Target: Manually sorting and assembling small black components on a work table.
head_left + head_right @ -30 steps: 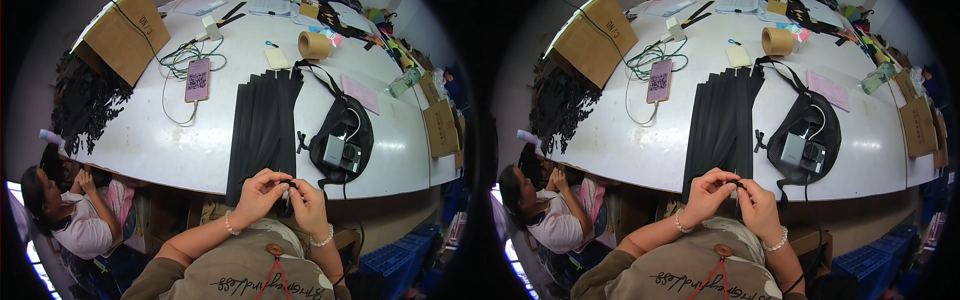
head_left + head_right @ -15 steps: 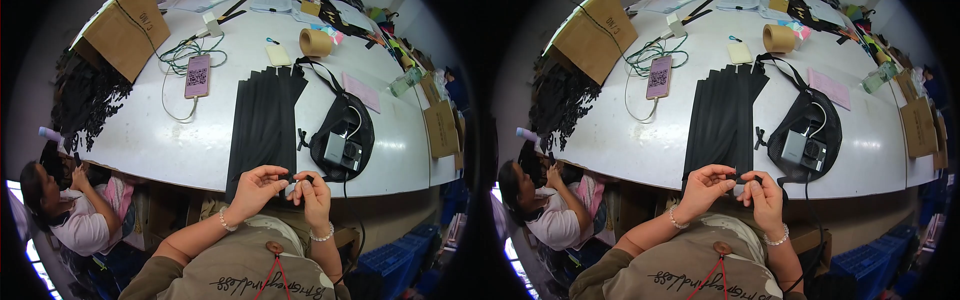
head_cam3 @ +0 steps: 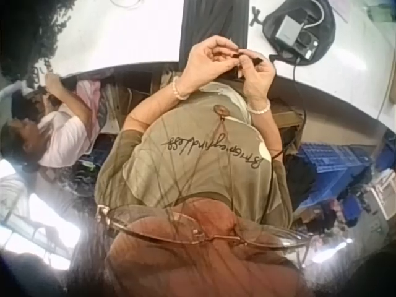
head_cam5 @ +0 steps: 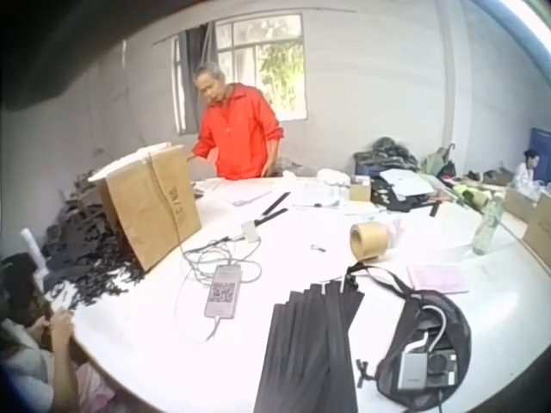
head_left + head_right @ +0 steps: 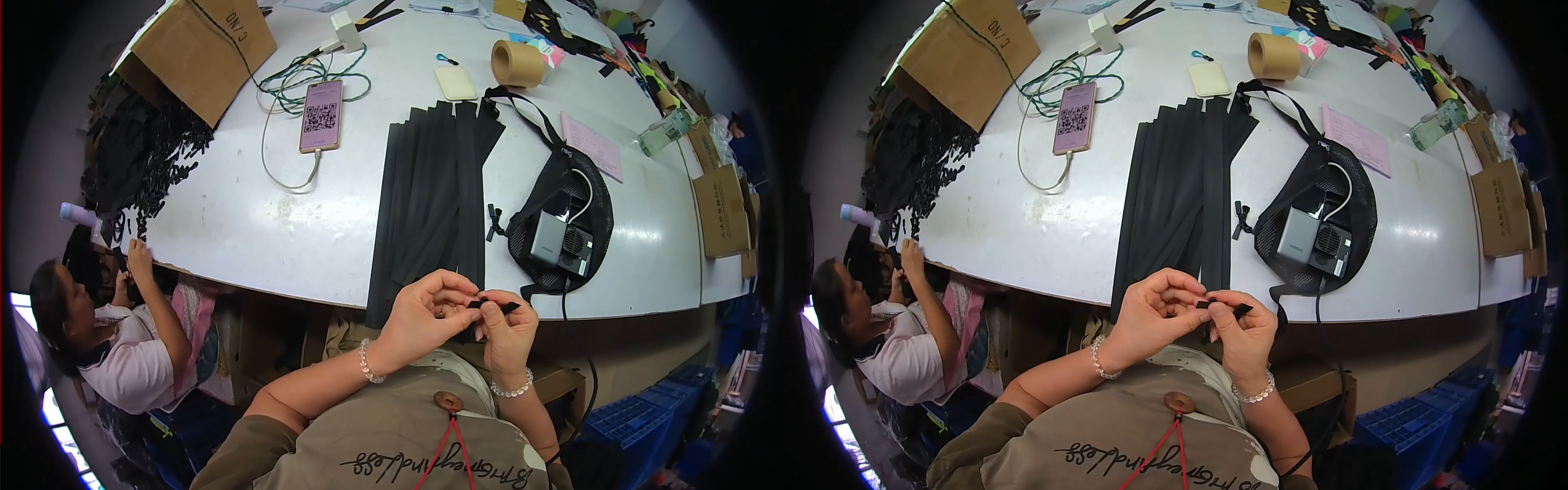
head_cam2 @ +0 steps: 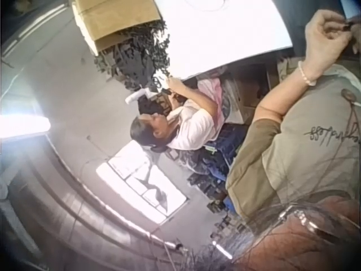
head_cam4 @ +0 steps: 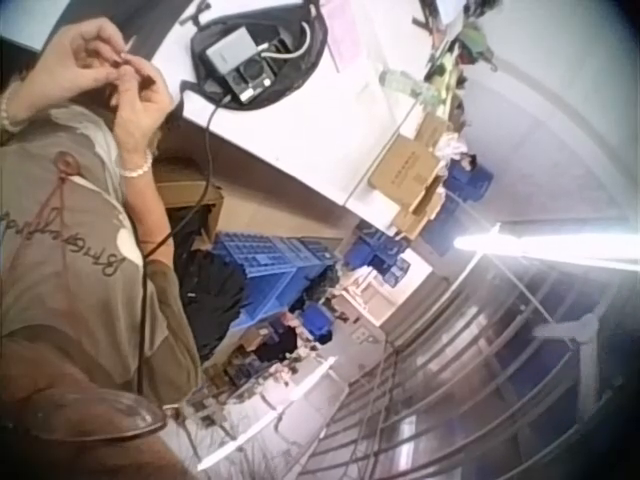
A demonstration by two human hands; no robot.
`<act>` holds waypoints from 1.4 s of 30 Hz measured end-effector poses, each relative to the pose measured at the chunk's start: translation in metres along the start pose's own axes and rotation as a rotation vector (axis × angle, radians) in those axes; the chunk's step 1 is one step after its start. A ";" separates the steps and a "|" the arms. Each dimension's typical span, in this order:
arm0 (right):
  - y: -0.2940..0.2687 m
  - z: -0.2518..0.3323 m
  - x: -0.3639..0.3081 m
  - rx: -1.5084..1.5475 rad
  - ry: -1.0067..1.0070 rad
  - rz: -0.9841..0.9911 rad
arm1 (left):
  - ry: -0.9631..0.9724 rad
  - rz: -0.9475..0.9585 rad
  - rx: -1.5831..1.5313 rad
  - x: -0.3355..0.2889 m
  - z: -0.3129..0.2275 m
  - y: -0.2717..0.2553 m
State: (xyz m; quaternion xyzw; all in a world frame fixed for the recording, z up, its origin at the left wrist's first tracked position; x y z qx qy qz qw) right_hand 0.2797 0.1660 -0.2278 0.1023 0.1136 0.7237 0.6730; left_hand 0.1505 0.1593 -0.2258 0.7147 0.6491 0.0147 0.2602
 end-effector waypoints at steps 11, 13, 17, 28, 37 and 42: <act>0.003 -0.015 -0.010 0.234 0.197 -0.118 | -0.023 0.019 0.080 0.001 0.003 -0.001; 0.003 -0.016 -0.011 0.268 0.196 -0.112 | 0.004 0.030 0.105 0.002 0.003 -0.001; 0.000 -0.019 -0.013 0.244 0.225 -0.123 | 0.044 0.027 0.156 0.002 0.002 -0.001; 0.007 0.001 -0.011 0.229 0.148 0.012 | -0.011 0.019 0.056 0.004 0.005 -0.009; -0.002 0.010 -0.008 -0.035 0.094 0.038 | 0.008 0.017 0.081 0.005 0.002 -0.014; 0.001 0.008 -0.008 -0.130 0.091 0.076 | 0.024 0.059 0.081 0.005 0.005 -0.013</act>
Point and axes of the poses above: each hand's wrist, its own x-axis towards the middle knuckle, its own y-axis out of the palm, z = x × y, the point moved 8 cm from there along x, towards the middle knuckle, and after that the axes turned 6 degrees about -y, right-handed, at the moved point
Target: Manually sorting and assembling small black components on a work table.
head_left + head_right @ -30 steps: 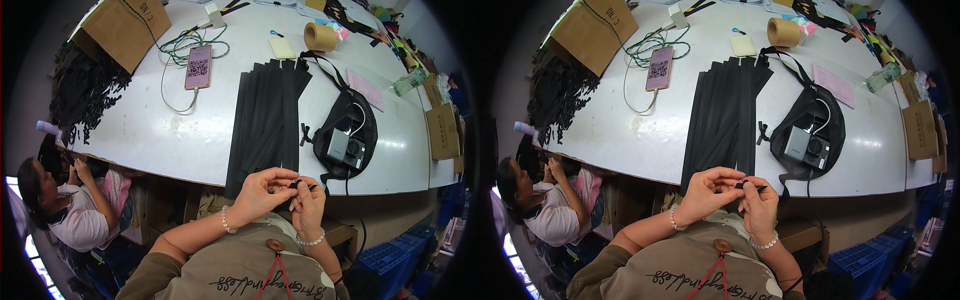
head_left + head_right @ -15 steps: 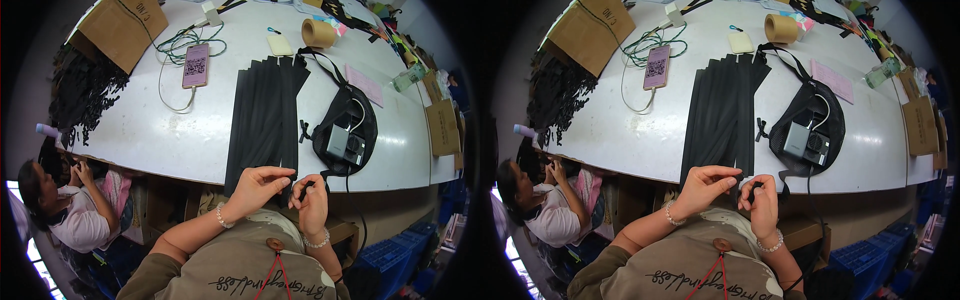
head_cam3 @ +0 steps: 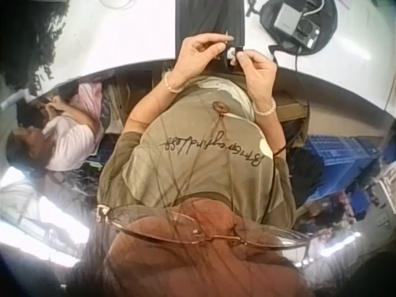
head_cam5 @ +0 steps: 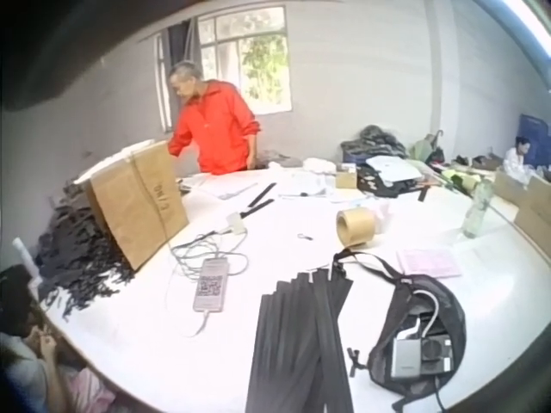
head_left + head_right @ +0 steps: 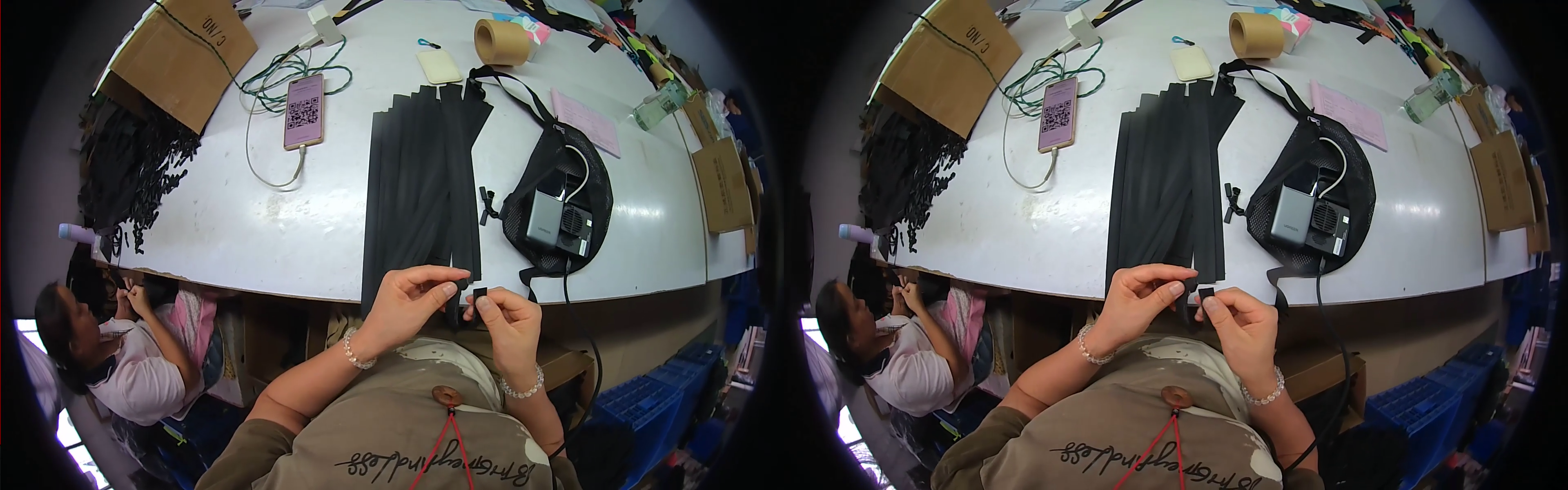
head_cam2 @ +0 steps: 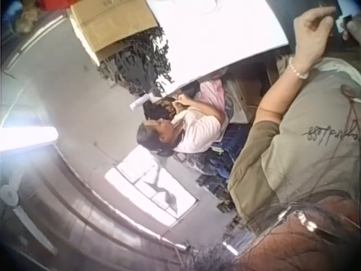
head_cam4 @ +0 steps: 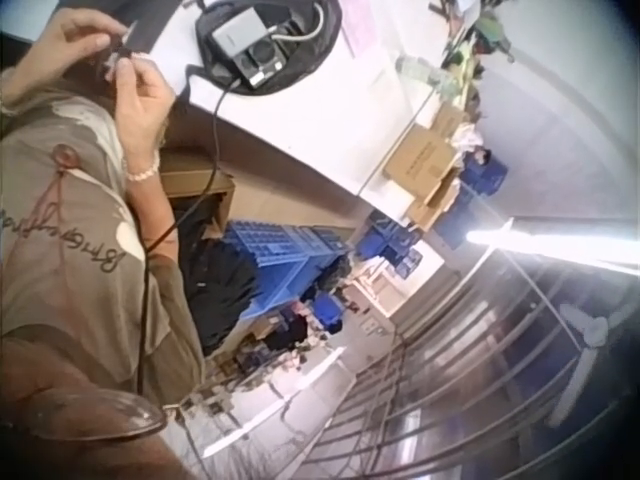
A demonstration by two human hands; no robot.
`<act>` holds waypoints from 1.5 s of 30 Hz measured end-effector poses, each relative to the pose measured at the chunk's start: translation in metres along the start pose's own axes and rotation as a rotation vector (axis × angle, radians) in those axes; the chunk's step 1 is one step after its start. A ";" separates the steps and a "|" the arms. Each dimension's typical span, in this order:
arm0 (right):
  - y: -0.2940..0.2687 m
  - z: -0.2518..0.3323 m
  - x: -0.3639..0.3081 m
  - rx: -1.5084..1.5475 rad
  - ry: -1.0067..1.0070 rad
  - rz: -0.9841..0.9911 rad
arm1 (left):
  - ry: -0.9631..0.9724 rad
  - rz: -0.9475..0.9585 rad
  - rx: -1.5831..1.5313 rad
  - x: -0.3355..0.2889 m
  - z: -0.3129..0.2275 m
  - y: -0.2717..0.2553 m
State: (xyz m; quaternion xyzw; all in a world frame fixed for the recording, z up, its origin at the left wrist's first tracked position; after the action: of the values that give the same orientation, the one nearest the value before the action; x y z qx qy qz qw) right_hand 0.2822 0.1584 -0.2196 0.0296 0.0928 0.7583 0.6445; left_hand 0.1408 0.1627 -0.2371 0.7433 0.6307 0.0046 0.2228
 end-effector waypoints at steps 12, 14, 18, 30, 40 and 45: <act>-0.002 0.000 0.003 -0.070 0.023 0.092 | -0.046 0.035 -0.051 -0.001 0.007 0.003; -0.002 -0.001 0.004 -0.067 0.016 0.090 | -0.059 0.039 -0.032 -0.001 0.008 0.003; -0.002 -0.003 0.004 -0.075 -0.012 0.096 | -0.068 0.022 -0.036 -0.002 0.008 0.003; -0.003 0.000 0.006 -0.229 -0.027 0.108 | -0.027 0.027 0.014 -0.004 0.004 0.003; 0.001 0.013 0.011 -0.375 -0.091 0.151 | -0.023 0.037 0.111 -0.005 -0.009 0.005; 0.001 0.011 0.011 -0.359 -0.099 0.133 | -0.020 0.042 0.130 -0.005 -0.010 0.004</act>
State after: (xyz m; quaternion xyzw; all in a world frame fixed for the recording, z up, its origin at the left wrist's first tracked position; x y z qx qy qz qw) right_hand 0.2811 0.1704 -0.2099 -0.0423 -0.0777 0.8011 0.5919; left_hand 0.1407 0.1609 -0.2258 0.7694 0.6116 -0.0392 0.1802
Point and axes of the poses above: each hand's wrist, its own x-axis towards the middle knuckle, its own y-axis out of the palm, z = x × y, the point moved 8 cm from there along x, towards the middle knuckle, and after that the axes turned 6 degrees about -y, right-handed, at the moved point
